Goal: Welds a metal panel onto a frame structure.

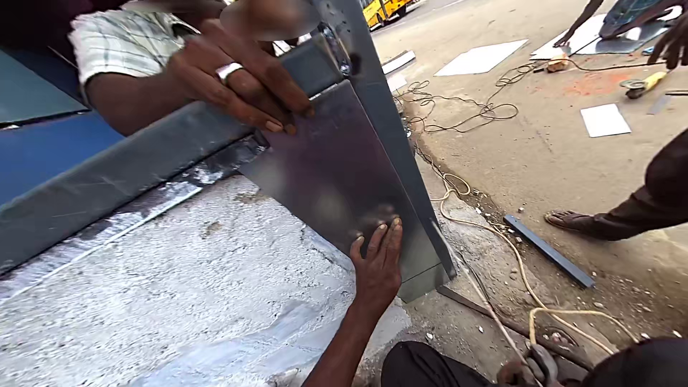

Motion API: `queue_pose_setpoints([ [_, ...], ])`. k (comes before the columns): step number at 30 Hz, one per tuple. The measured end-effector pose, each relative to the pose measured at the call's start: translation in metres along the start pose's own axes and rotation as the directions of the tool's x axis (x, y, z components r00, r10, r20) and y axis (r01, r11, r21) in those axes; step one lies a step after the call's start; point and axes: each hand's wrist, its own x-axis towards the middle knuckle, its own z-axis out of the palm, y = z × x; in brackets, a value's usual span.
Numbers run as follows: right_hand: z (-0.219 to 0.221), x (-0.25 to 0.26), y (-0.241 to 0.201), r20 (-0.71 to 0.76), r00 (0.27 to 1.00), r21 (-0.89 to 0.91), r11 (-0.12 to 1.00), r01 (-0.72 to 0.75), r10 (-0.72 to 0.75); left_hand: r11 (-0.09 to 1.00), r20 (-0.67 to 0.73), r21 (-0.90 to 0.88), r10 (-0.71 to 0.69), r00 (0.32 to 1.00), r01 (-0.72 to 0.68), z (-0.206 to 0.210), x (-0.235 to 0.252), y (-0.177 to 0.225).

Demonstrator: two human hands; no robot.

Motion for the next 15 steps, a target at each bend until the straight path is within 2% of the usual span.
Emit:
queue_pose_setpoints([
  [6, 0.005, -0.003, 0.001, -0.053, 0.998, 0.013, 1.0, -0.021, 0.022, 1.0, -0.025, -0.006, -0.002, 1.0, 0.002, -0.002, 0.003, -0.001],
  [9, 0.007, 0.001, -0.011, 0.014, 0.999, 0.025, 0.999, -0.033, 0.033, 1.0, -0.025, -0.005, -0.003, 1.0, 0.003, -0.003, 0.002, -0.001],
  [12, 0.01, -0.004, -0.004, -0.019, 1.0, 0.045, 0.999, 0.016, -0.015, 1.0, -0.032, -0.012, -0.003, 0.999, 0.002, -0.002, 0.003, -0.003],
  [15, 0.009, -0.003, -0.006, 0.029, 0.999, 0.046, 0.999, -0.016, 0.014, 1.0, -0.03, -0.013, -0.008, 1.0, 0.007, -0.003, 0.001, -0.002],
])
